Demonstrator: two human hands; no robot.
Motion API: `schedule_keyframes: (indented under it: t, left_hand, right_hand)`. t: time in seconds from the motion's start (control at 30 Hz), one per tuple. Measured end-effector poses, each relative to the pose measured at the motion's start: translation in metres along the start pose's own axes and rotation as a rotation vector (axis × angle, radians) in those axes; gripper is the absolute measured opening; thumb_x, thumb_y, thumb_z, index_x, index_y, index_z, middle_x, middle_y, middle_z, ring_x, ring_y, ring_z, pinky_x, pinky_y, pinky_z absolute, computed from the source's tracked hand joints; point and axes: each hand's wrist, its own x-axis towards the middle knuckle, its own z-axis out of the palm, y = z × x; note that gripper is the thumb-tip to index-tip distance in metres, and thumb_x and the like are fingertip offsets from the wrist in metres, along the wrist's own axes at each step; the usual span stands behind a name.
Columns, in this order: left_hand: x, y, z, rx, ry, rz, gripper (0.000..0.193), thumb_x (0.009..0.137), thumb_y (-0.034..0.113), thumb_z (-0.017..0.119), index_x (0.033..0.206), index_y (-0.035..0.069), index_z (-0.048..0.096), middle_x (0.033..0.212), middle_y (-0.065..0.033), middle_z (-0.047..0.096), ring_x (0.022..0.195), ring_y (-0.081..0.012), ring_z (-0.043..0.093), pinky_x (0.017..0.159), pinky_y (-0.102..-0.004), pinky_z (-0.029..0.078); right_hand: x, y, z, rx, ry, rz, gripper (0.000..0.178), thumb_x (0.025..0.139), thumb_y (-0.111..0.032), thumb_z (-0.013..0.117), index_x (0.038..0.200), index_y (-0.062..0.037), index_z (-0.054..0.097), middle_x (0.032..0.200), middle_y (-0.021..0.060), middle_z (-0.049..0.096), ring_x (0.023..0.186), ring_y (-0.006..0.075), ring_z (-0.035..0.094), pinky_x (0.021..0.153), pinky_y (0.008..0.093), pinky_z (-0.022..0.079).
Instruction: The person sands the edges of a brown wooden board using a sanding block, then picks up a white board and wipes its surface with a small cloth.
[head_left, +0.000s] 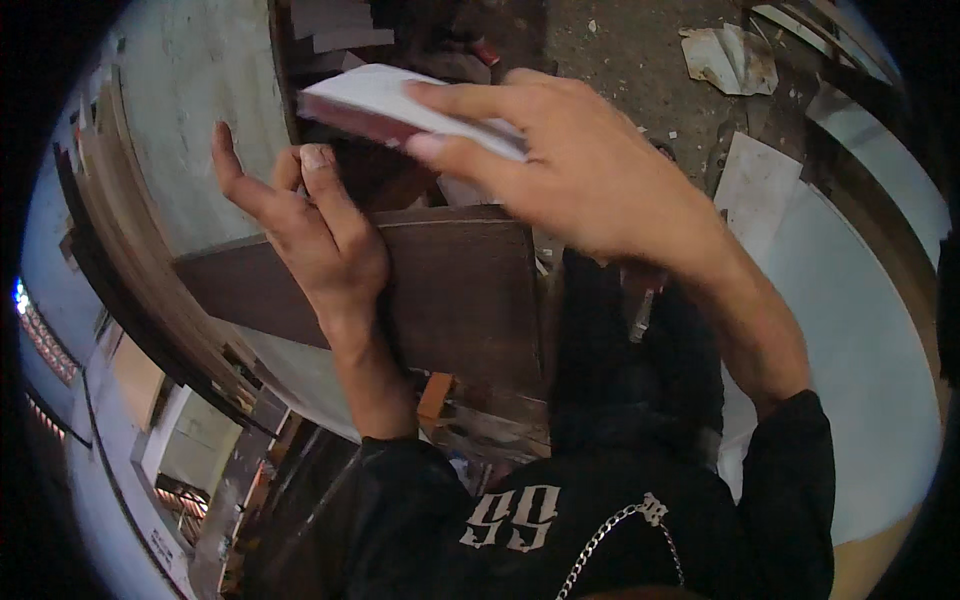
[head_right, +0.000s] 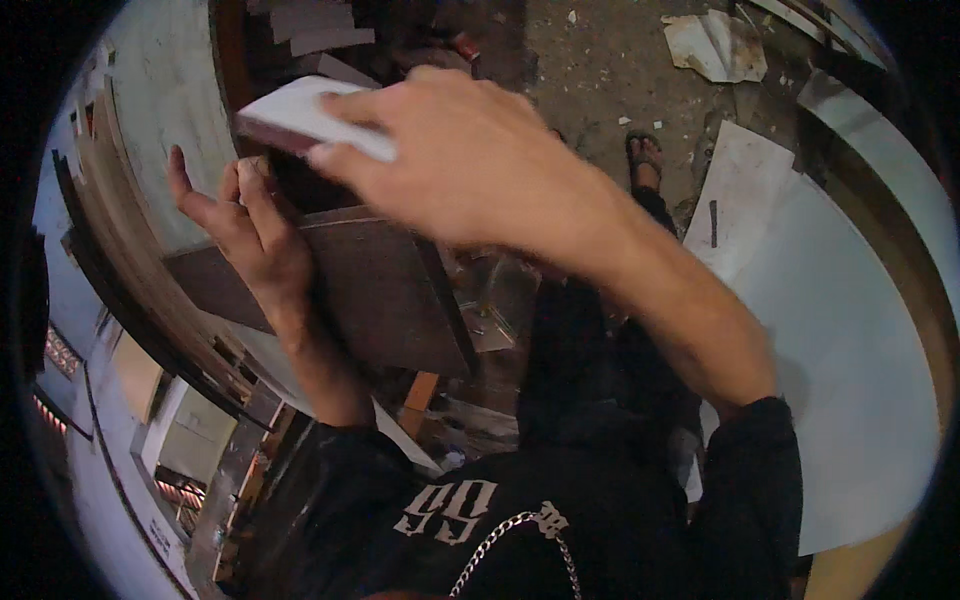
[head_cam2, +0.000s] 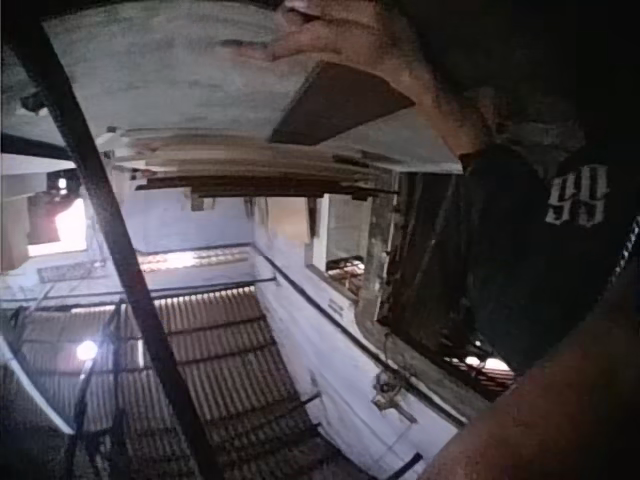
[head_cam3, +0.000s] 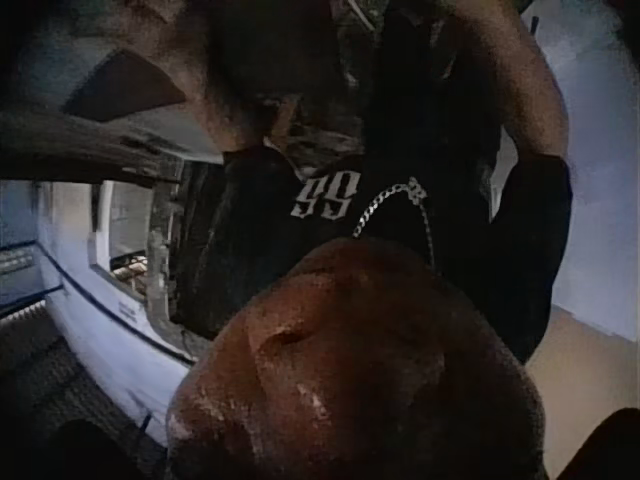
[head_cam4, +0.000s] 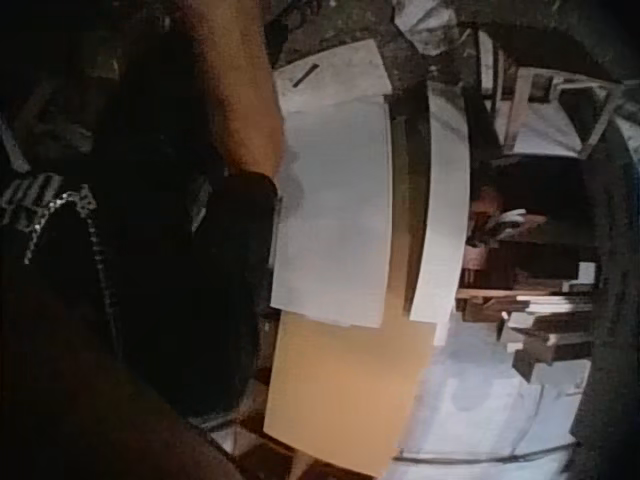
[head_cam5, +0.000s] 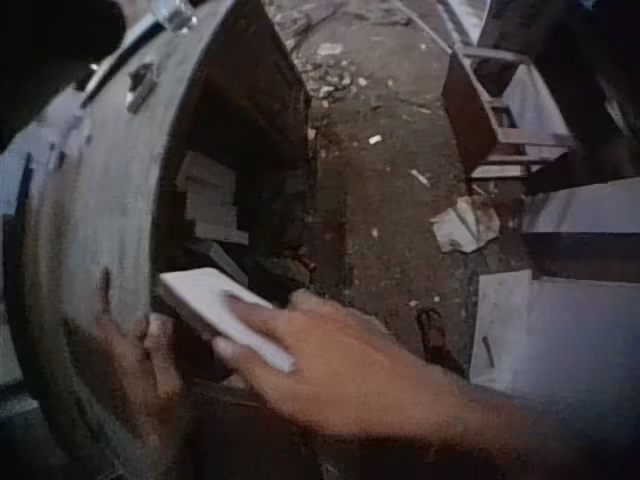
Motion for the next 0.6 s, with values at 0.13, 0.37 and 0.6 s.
schedule_keyframes:
  t: [0.13,0.37,0.6]
  left_hand:
    - [-0.002,0.000,-0.016,-0.002,0.023,-0.058,0.058,0.101,0.012,0.044,0.149,-0.002,0.015,0.079,-0.0068,0.056,0.076,-0.0129,0.051,0.075,-0.0267,0.042]
    - [0.001,0.001,-0.020,-0.064,0.001,0.014,0.060,0.102,0.014,0.047,0.150,-0.002,0.013,0.089,-0.0091,0.062,0.076,-0.0137,0.054,0.071,-0.0296,0.047]
    - [-0.006,0.046,-0.025,0.321,-0.666,0.697,0.047,0.081,0.056,0.070,0.105,0.015,0.069,0.083,-0.0069,0.063,0.068,-0.0240,0.064,0.058,-0.0347,0.049]
  right_hand:
    - [-0.037,0.011,-0.010,0.237,0.052,0.047,0.054,0.094,-0.041,0.060,0.137,-0.0086,0.058,0.102,0.0178,0.066,0.094,0.0305,0.062,0.083,0.0382,0.048]
    - [-0.018,-0.024,-0.010,-0.160,-0.061,0.071,0.053,0.095,-0.049,0.056,0.136,-0.0166,0.060,0.112,0.0231,0.064,0.103,0.0398,0.062,0.088,0.0399,0.048]
    - [-0.107,0.060,-0.043,0.251,0.320,0.427,0.053,0.099,-0.041,0.055,0.142,-0.0107,0.053,0.125,0.0117,0.066,0.113,0.0244,0.061,0.094,0.0371,0.045]
